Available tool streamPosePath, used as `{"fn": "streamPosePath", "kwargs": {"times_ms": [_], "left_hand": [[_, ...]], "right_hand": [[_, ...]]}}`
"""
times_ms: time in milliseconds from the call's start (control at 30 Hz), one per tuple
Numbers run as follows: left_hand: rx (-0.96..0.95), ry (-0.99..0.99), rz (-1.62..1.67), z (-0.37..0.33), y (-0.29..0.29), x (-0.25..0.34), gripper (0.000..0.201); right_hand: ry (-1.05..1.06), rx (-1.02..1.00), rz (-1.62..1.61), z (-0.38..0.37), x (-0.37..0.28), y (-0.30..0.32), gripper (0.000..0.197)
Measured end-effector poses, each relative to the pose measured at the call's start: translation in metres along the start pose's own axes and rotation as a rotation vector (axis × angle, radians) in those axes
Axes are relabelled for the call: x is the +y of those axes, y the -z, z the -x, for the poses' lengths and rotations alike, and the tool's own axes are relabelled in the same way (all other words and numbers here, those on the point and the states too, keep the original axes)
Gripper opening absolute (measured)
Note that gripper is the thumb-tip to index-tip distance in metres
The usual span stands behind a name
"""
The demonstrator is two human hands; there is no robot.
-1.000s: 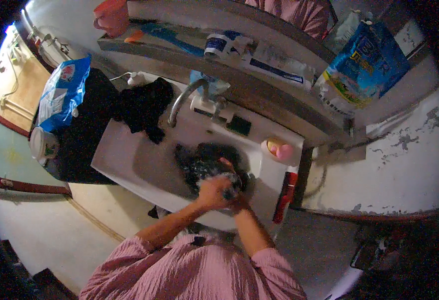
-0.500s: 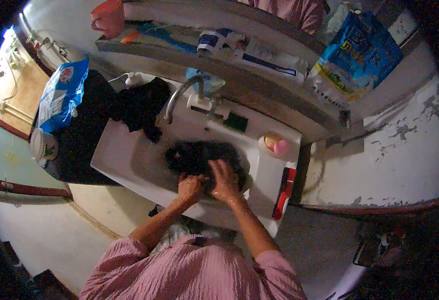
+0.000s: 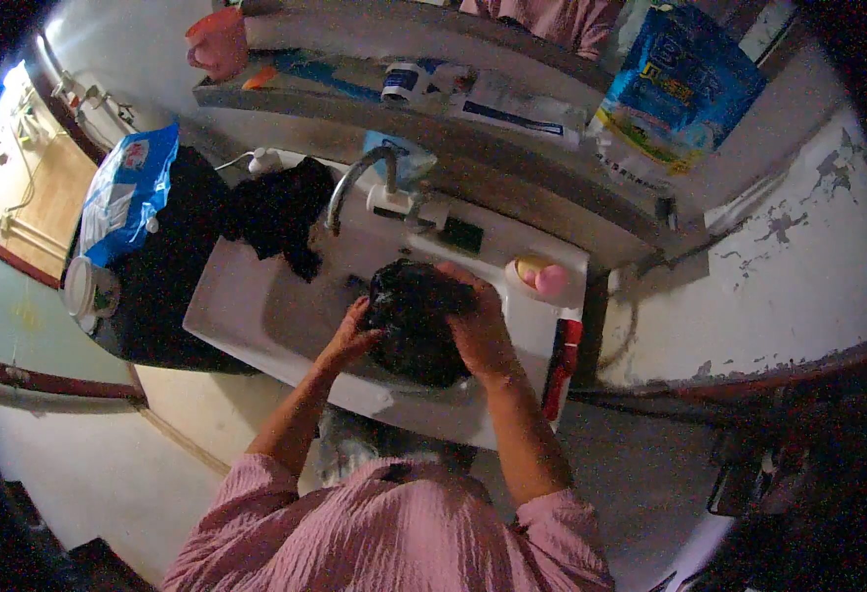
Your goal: The person washes black clothes by hand in a white sink, scrubbing them with detergent and rinsing them under a faucet, and later uses a red brush on the fabric.
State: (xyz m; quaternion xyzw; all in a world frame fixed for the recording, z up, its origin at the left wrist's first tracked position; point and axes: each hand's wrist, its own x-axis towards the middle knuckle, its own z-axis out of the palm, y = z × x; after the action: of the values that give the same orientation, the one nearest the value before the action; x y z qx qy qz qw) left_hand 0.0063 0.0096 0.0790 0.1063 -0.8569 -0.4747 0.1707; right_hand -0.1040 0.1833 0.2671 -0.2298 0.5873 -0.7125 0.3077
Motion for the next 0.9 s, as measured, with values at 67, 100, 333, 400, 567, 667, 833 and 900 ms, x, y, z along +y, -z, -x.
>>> {"fn": "streamPosePath", "kwargs": {"times_ms": [67, 100, 333, 400, 567, 667, 833, 900], "left_hand": [[0.067, 0.41, 0.668, -0.011, -0.007, 0.02, 0.046], [0.059, 0.406, 0.673, -0.015, -0.002, 0.032, 0.046], [0.188, 0.329, 0.785, -0.023, -0.011, 0.105, 0.031], [0.218, 0.055, 0.452, -0.018, -0.055, 0.143, 0.025], [0.188, -0.258, -0.134, -0.008, -0.073, 0.118, 0.022], [-0.061, 0.21, -0.539, -0.017, -0.016, 0.036, 0.016], [0.42, 0.24, -0.338, -0.012, 0.033, 0.018, 0.025], [0.507, 0.309, -0.226, -0.004, 0.063, 0.001, 0.031]], "right_hand": [[-0.027, 0.084, -0.028, 0.006, -0.009, 0.007, 0.035], [-0.017, 0.002, -0.008, 0.004, -0.006, 0.017, 0.04], [-0.41, 0.12, -0.341, 0.004, 0.131, 0.047, 0.052], [-0.377, 0.101, -0.717, -0.002, 0.214, 0.082, 0.049], [-0.389, 0.199, -0.644, 0.004, 0.255, 0.102, 0.04], [-0.471, 0.468, -0.308, 0.008, 0.166, 0.007, 0.035], [0.172, -0.115, 0.742, 0.005, 0.168, 0.029, 0.041], [-0.207, -0.122, 0.682, -0.004, 0.14, 0.034, 0.043]]}}
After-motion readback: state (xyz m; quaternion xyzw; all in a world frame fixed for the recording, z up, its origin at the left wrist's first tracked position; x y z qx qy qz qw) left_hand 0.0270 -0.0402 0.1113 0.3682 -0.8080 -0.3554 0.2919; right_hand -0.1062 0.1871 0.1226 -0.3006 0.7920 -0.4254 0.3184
